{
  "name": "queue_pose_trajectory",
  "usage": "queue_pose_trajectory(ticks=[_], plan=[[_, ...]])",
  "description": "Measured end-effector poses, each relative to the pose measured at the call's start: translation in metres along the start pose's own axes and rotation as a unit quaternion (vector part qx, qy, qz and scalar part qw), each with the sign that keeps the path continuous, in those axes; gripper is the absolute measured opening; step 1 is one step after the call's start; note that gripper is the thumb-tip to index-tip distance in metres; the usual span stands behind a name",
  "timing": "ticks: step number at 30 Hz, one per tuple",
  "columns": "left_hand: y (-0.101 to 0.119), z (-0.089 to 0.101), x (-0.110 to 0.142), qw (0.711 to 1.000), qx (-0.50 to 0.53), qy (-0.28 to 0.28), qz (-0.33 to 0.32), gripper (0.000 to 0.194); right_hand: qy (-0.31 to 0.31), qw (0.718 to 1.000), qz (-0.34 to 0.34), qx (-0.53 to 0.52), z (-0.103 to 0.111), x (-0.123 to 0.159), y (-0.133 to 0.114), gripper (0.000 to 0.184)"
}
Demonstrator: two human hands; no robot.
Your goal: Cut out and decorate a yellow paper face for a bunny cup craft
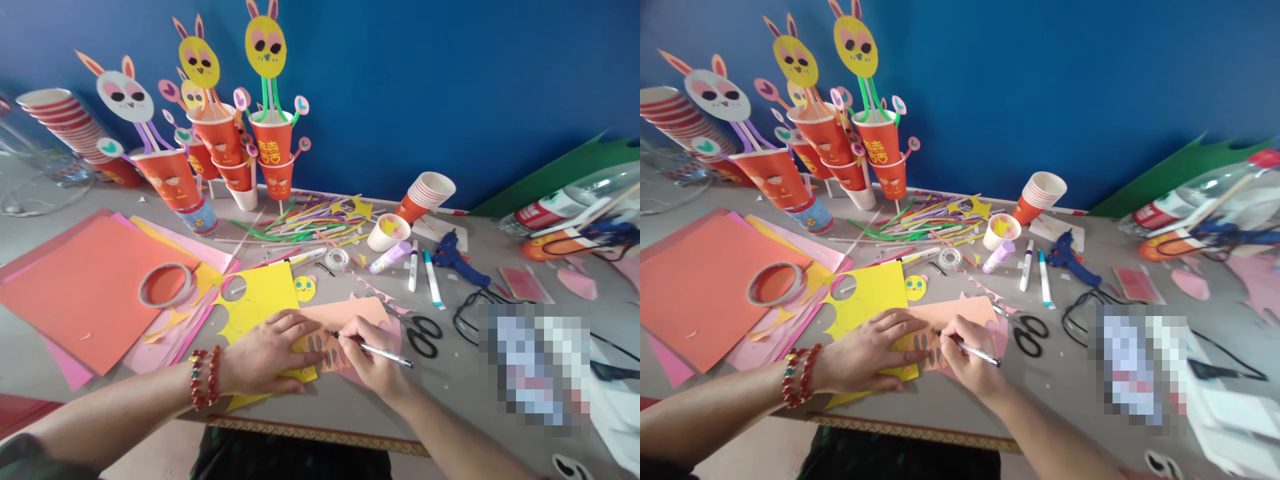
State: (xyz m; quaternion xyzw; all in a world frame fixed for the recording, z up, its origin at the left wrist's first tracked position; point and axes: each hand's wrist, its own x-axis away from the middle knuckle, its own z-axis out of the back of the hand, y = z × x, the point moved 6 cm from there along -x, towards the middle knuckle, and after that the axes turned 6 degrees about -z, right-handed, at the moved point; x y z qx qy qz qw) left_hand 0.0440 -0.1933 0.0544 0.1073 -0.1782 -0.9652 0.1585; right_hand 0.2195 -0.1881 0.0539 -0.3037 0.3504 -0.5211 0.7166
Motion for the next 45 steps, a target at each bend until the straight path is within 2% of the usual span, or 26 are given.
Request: queue_pose_trajectory(ticks=[9,17,34,45], plan=[[0.0,0.0009,-0.0006,1.0,0.0,0.002,-0.001,0.047,-0.011,1.0,-0.007,-0.016,-0.0018,0.0014,0.0042,0.021],[-0.0009,-0.0024,0.0,1.0,0.004,-0.028,0.007,0.048,-0.012,1.0,-0.004,-0.025,0.0,0.0001,0.0008,0.022],[-0.0001,0.0015,-0.0002,1.0,0.009,0.003,0.002,0.047,-0.013,0.999,0.001,-0.047,0.0008,0.0041,0.0022,0.023],[-0.0002,0.0023,-0.0007,1.0,0.009,0.003,0.003,0.047,-0.037,0.997,-0.02,-0.064,-0.0004,0.0039,0.0026,0.023]])
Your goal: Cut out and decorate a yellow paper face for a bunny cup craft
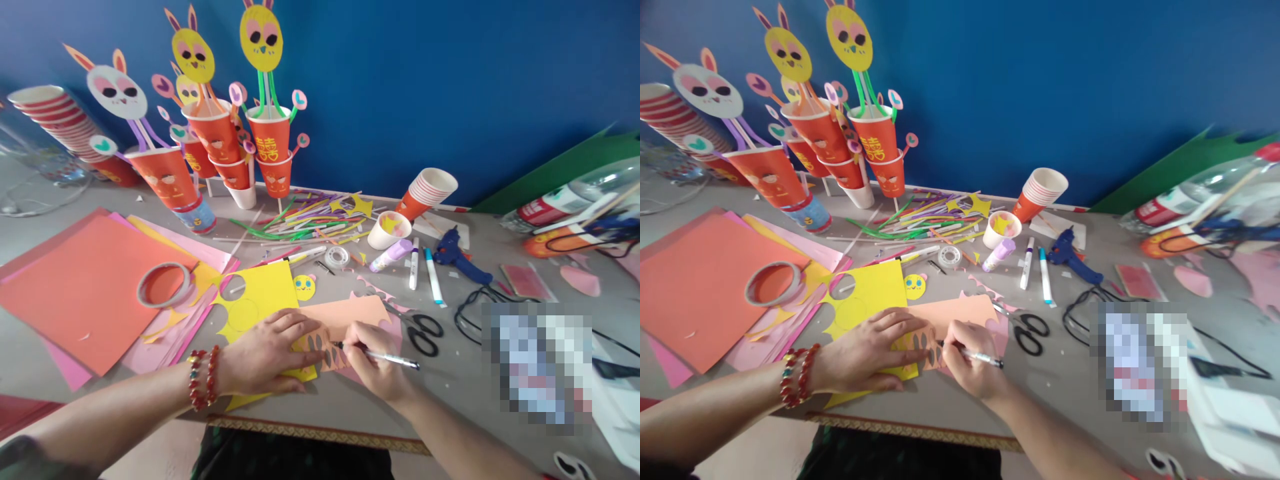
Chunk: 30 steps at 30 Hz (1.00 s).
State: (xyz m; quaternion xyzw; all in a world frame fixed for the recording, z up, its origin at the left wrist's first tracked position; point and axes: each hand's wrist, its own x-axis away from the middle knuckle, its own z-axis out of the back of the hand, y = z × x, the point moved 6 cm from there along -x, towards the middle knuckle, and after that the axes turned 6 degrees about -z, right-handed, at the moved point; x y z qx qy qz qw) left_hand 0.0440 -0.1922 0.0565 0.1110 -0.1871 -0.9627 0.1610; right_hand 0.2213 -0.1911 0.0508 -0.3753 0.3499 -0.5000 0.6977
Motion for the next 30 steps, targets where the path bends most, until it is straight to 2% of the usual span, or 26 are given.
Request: queue_pose_trajectory(ticks=[18,25,30], plan=[[-0.001,-0.001,-0.001,1.0,0.004,-0.011,0.002,0.047,-0.011,1.0,0.007,0.012,0.0,0.0,-0.007,0.021],[0.0,-0.002,0.0,1.0,0.0,-0.015,0.003,0.048,0.034,0.995,-0.027,-0.088,0.005,0.003,0.011,0.021],[0.0,-0.004,0.0,1.0,-0.006,-0.027,0.002,0.048,0.05,0.999,0.013,0.0,0.014,0.002,0.008,0.021]])
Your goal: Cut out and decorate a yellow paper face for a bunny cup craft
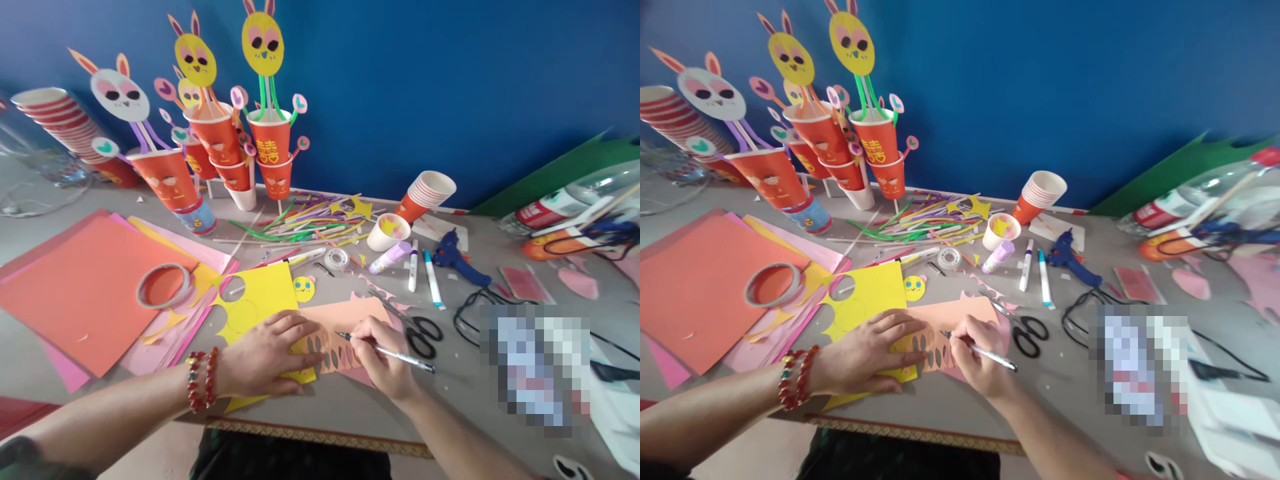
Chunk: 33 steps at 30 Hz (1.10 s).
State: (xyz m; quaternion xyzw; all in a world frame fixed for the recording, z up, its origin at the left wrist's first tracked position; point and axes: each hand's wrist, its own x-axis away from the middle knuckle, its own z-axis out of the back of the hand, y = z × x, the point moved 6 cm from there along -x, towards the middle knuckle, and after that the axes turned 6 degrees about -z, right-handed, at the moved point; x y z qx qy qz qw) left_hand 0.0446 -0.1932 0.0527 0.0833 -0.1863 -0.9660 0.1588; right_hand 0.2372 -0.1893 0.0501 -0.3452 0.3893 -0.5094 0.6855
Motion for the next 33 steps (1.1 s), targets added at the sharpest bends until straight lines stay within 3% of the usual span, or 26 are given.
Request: queue_pose_trajectory(ticks=[5,16,24,33], plan=[[0.0,-0.001,0.0,1.0,0.0,0.004,-0.003,0.049,0.01,0.998,0.049,0.039,0.003,-0.004,-0.012,0.018],[0.001,0.001,-0.001,1.0,-0.003,-0.01,0.0,0.049,-0.017,1.0,-0.015,0.003,-0.005,-0.001,0.007,0.021],[-0.001,-0.001,-0.001,1.0,0.0,-0.029,0.008,0.05,-0.017,1.0,-0.011,0.015,-0.004,-0.004,0.002,0.022],[0.0,0.0,-0.001,1.0,-0.004,-0.013,0.003,0.049,-0.013,0.999,0.003,0.036,-0.005,-0.006,0.0,0.022]])
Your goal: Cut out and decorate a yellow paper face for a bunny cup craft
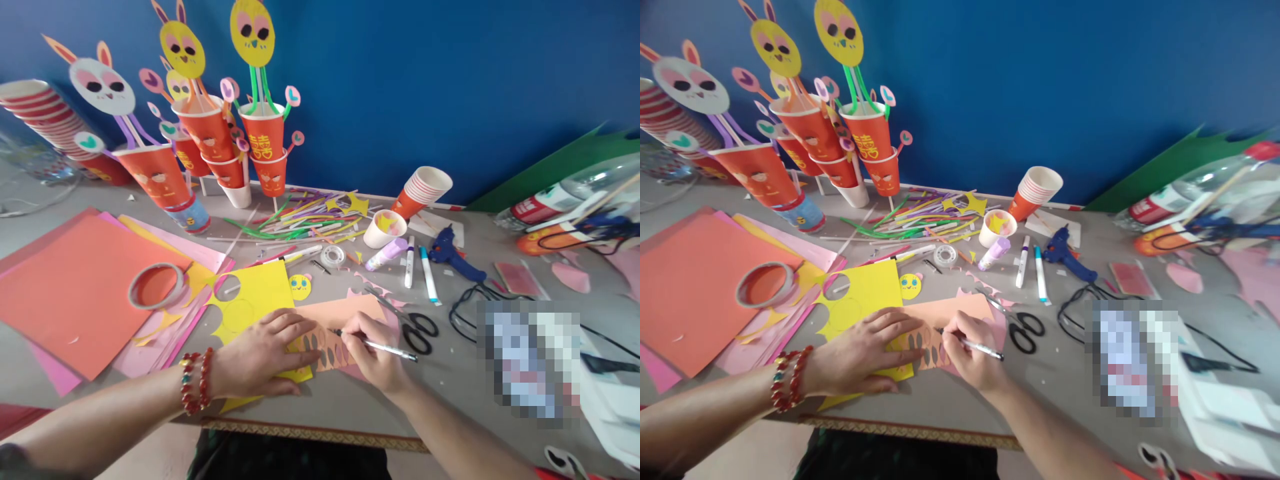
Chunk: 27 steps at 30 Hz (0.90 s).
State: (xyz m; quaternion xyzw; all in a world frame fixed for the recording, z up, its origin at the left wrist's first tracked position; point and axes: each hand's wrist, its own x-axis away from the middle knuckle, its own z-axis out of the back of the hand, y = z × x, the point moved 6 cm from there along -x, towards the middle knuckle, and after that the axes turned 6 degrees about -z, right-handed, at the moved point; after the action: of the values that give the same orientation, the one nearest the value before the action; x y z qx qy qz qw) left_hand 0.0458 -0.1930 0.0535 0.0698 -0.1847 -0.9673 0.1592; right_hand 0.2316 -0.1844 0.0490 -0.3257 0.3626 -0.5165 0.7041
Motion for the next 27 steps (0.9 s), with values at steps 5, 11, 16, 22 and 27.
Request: queue_pose_trajectory(ticks=[5,11,16,22,27], plan=[[0.0004,0.0018,-0.0003,1.0,-0.003,0.007,-0.003,0.049,-0.005,1.0,0.004,0.013,-0.0009,-0.0003,-0.0017,0.022],[0.0004,0.0022,0.0006,1.0,-0.003,0.019,-0.004,0.049,-0.016,1.0,0.004,0.002,-0.0016,0.0014,0.0001,0.022],[0.0005,0.001,0.0007,1.0,0.0,0.01,-0.002,0.05,-0.032,0.999,0.006,-0.011,-0.0029,0.0001,-0.0013,0.022],[0.0007,0.0029,0.0001,1.0,-0.004,0.013,-0.004,0.051,-0.029,0.999,0.007,-0.016,-0.0018,0.0001,-0.0024,0.022],[0.0008,0.003,0.0007,1.0,-0.004,0.024,-0.009,0.051,-0.033,0.999,-0.001,-0.024,-0.0014,0.0002,-0.0032,0.023]])
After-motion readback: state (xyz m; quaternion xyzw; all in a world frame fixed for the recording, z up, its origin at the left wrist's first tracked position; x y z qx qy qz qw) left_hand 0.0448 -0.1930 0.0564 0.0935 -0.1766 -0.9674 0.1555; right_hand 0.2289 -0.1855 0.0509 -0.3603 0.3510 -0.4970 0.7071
